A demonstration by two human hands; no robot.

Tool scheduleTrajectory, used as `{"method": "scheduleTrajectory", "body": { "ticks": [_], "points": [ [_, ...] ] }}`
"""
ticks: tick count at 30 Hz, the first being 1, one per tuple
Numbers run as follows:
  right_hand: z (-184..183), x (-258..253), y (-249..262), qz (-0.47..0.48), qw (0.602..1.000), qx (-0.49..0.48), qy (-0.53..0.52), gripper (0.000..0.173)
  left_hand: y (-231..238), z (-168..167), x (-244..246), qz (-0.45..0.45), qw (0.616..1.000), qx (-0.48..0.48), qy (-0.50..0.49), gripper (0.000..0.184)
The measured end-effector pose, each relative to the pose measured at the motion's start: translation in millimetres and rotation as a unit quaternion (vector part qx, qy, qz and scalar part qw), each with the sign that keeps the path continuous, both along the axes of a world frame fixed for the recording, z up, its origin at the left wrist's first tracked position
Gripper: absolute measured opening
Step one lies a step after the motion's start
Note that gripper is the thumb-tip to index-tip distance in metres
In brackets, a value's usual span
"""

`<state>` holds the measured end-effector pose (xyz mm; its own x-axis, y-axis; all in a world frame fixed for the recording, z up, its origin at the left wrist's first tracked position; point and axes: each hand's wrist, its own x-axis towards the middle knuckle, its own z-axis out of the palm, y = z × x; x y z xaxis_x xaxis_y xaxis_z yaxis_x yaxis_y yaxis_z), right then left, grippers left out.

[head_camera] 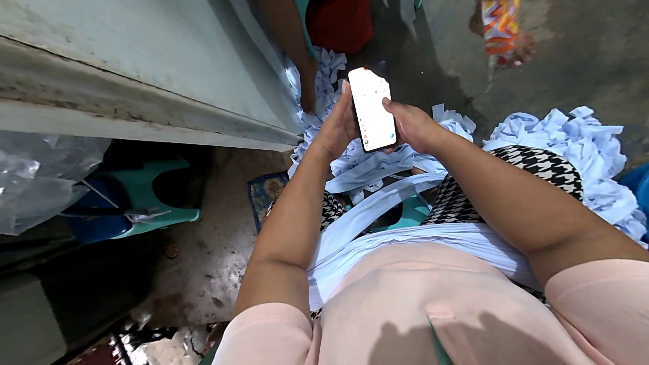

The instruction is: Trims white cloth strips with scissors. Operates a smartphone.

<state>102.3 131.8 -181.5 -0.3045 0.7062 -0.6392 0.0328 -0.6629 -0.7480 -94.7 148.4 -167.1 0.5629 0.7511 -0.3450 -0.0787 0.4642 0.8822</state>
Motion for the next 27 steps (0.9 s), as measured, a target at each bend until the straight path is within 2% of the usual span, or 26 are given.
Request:
{"method": "scheduleTrajectory", "body": {
  "ticks": [27],
  "points": [
    [2.7,0.1,-0.3,0.004,1.000,-0.010,-0.002,0.067,-0.7,-2.2,0.2,0.005,1.000,0.010,-0.006,0.083]
  ]
}}
